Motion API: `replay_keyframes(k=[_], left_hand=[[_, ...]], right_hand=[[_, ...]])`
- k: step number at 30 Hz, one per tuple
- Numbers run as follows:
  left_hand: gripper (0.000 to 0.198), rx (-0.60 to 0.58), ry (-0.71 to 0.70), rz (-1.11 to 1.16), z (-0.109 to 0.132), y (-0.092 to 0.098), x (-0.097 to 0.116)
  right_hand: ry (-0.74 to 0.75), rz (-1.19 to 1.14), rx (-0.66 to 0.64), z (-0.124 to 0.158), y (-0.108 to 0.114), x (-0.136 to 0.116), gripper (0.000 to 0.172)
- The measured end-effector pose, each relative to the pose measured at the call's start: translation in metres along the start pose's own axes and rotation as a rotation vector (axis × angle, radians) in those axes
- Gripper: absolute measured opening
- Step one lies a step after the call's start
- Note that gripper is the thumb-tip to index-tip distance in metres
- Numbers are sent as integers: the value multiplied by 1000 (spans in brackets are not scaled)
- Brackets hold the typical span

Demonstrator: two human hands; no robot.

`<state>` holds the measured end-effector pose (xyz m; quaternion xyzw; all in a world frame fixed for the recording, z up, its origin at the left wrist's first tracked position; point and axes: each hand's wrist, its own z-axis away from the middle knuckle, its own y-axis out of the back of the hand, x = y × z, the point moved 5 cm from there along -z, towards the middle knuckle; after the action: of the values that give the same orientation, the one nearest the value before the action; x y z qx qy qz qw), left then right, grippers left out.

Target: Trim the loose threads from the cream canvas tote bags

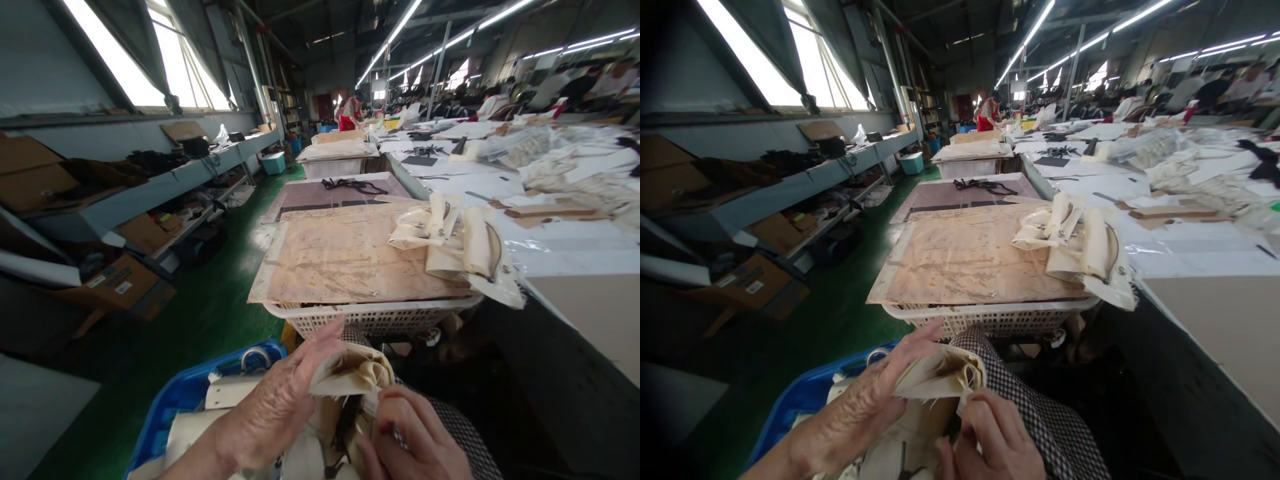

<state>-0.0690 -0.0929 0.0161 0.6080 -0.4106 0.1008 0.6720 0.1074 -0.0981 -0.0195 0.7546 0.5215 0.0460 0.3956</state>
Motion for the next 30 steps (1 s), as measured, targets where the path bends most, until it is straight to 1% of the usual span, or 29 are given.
replay_keyframes(k=[3,5,6,8,9,11,12,13,14,16,18,19,21,23,25,28,30], left_hand=[[52,-57,-5,-11,-5,4,3],[37,-73,-21,-45,-8,5,7],[32,-81,-25,-70,-9,4,9],[24,-100,-6,-113,-11,2,12],[22,-107,9,-118,-12,0,13],[21,-112,32,-91,-13,-4,16],[21,-106,35,-70,-13,-6,17],[20,-102,33,-50,-13,-7,19],[19,-95,27,-34,-12,-9,20],[19,-76,16,-16,-9,-10,22],[21,-61,25,-10,-7,-10,22],[22,-53,41,-14,-5,-9,22],[26,-44,79,-27,-3,-7,21],[30,-37,99,-21,-1,-4,21],[33,-22,94,5,1,-1,21],[39,23,123,19,4,2,18],[40,42,141,9,5,3,15]], right_hand=[[21,-32,-37,-3,5,10,21],[21,-16,-79,-7,7,15,20],[0,-2,-106,-9,7,17,17],[-95,29,-165,-15,9,24,6],[-148,43,-198,-18,10,27,8],[-208,44,-276,-24,11,31,28],[-209,27,-324,-27,11,32,35],[-197,3,-373,-30,10,32,37],[-183,-17,-419,-33,9,33,35],[-155,-11,-475,-40,9,34,22],[-112,60,-494,-49,10,35,12],[-84,93,-496,-53,11,35,10],[-37,107,-503,-63,12,33,12],[-27,61,-516,-72,12,31,17],[-53,-17,-527,-77,11,32,19],[-80,-141,-494,-81,10,33,19],[-86,-200,-470,-82,9,35,19]])
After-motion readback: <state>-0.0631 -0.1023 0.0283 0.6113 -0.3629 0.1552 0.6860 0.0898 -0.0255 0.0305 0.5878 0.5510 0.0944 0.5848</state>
